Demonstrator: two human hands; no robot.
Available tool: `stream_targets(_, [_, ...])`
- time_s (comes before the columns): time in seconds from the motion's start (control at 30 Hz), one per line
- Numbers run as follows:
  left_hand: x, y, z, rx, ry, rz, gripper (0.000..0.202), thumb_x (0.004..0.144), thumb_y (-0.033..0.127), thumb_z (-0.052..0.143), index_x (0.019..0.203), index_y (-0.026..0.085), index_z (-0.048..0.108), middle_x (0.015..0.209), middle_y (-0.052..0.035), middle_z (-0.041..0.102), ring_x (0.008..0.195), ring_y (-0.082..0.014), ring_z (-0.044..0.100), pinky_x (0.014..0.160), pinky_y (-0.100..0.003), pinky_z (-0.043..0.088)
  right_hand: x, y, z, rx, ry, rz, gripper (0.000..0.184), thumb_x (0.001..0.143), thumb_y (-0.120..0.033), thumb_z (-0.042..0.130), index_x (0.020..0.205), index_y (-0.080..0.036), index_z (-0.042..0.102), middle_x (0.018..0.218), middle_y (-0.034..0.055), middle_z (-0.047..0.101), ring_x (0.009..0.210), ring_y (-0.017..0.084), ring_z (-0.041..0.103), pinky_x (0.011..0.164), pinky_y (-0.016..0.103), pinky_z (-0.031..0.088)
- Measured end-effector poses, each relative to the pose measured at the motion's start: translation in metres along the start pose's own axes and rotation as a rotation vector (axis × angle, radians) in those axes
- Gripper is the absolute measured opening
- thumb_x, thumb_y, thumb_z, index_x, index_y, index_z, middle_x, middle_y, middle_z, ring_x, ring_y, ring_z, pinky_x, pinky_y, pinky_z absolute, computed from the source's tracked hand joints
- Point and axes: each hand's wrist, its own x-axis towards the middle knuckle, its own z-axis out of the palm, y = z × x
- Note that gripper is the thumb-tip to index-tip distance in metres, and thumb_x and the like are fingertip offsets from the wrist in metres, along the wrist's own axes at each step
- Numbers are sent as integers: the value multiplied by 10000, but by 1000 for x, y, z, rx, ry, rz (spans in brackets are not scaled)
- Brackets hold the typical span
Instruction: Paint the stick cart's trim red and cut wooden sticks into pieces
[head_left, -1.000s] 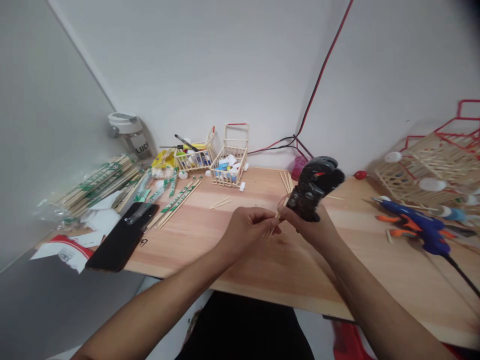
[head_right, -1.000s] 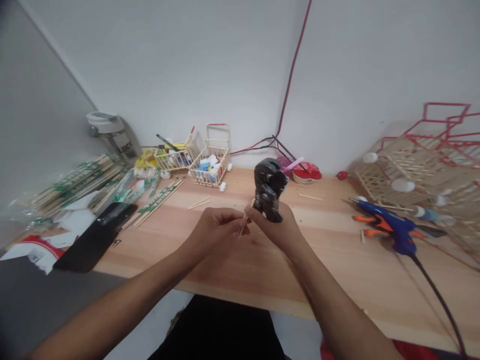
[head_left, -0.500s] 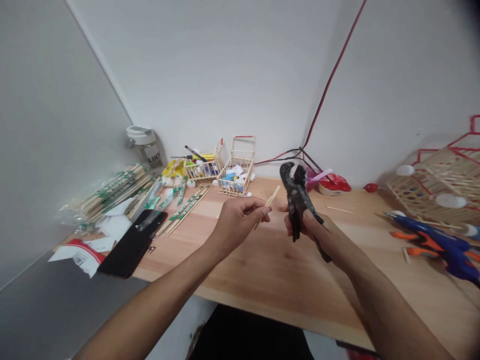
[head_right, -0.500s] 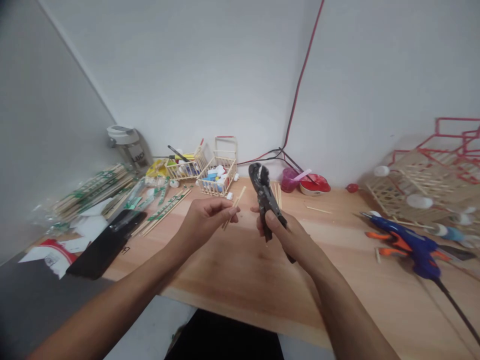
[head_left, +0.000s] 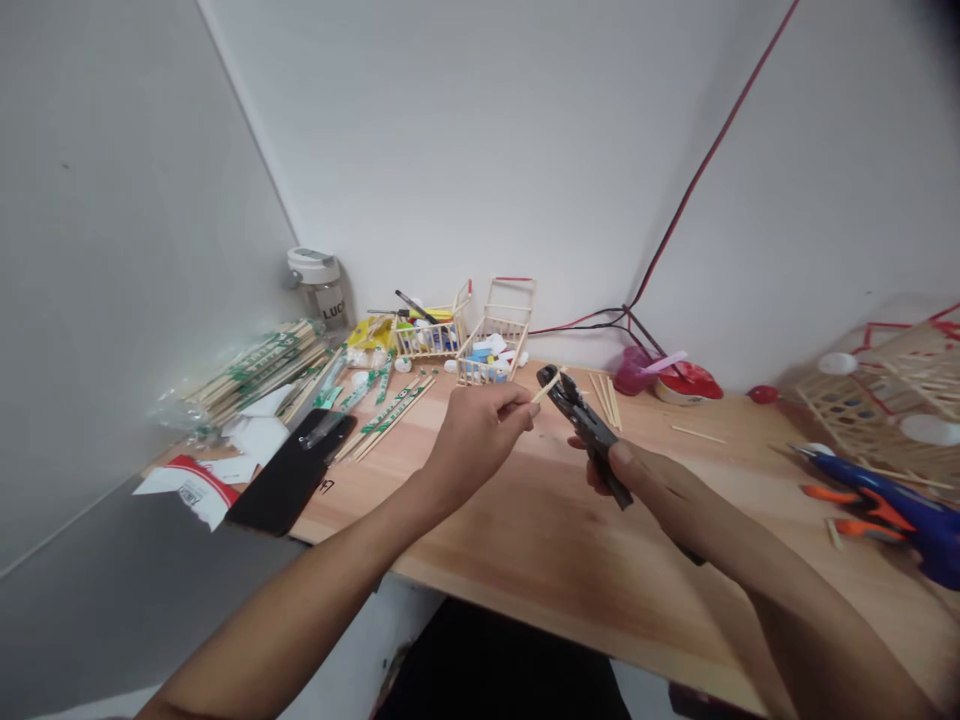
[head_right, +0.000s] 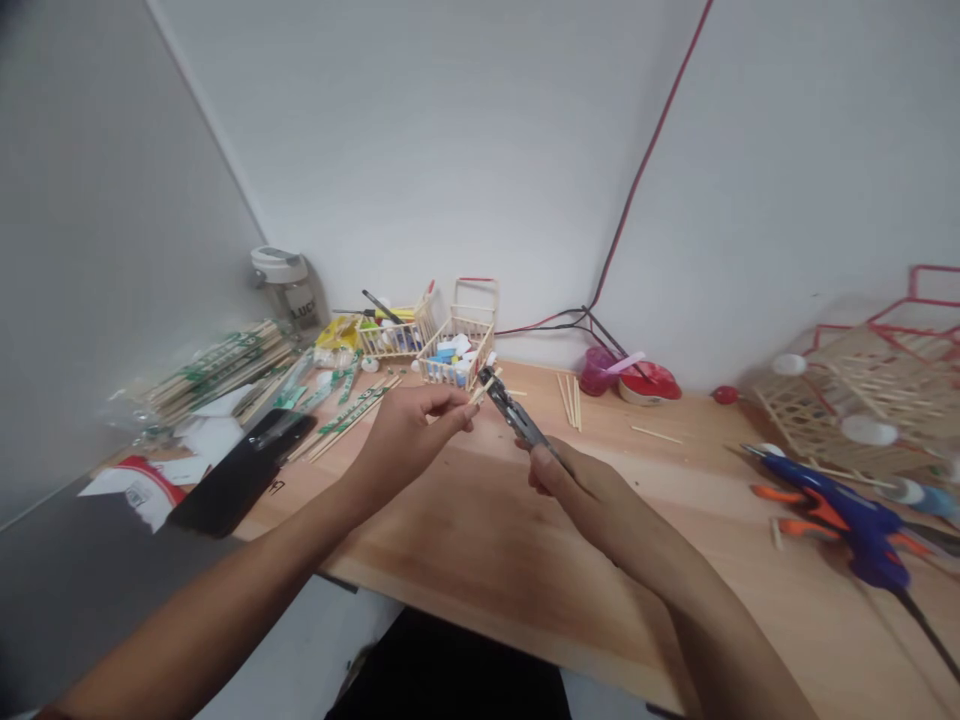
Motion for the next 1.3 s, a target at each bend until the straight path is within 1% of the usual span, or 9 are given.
stream_targets(0.17, [-5,4,-1,140,-6,78,188,842,167,564,667,142,628,638,2,646,635,-115,580,629,-224,398,-7,-21,-1,-58,-89,23,560,908,-643,263,849,-199,600,840,53,659,777,203,591,705,322,451])
stream_targets(0.33, [-11,9,-5,326,-6,119,191,868,184,541,700,138,620,712,-27,665,685,-137,589,662,-249,407,-13,-36,3,-93,-57,22,560,912,-637,255,842,-196,592,751,31,624,682,176,566,624,297,437])
stream_targets(0.4, [-14,10,-6,389,-7,139,196,881,189,521,716,138,615,734,-34,666,708,-147,592,676,-261,412,-15,-39,6,-123,-41,19,563,915,-633,251,886,-194,603,721,24,612,641,169,549,591,291,424])
stream_targets(0.53, [-18,11,-8,507,-25,156,199,899,196,492,747,141,608,759,-44,663,744,-168,600,691,-281,429,-19,-44,11,-226,26,9,573,917,-629,249,989,-193,613,644,6,574,584,171,526,537,284,387])
stream_targets(0.67, [-21,15,-12,590,-48,151,213,916,194,462,773,138,609,802,-61,671,795,-182,610,726,-297,452,-20,-47,14,-237,37,5,576,916,-632,255,1033,-194,610,641,-2,564,593,172,539,554,284,393])
stream_targets(0.8, [-25,16,-15,670,-39,162,206,918,171,447,794,141,608,811,-64,668,813,-187,610,736,-300,463,-19,-48,16,-175,-5,20,591,913,-644,242,1004,-199,621,639,-5,554,595,166,528,564,284,395])
stream_targets(0.93, [-31,13,-16,788,32,231,202,896,115,440,763,147,589,773,-63,645,769,-199,590,690,-307,455,-16,-49,20,-102,-46,33,606,910,-646,245,1008,-191,633,650,10,567,600,171,531,550,282,403])
stream_targets(1.17, [-37,7,-18,886,72,291,167,820,34,473,741,142,573,734,-70,620,742,-226,576,659,-325,449,-14,-57,33,-210,26,-23,594,910,-638,262,936,-181,641,592,-7,508,542,157,478,510,270,350])
stream_targets(1.3, [-40,7,-19,915,14,238,161,824,38,470,755,131,582,738,-81,622,749,-236,585,648,-336,456,-12,-54,43,-215,45,-19,564,908,-634,283,873,-193,633,575,-8,529,526,159,499,507,268,360])
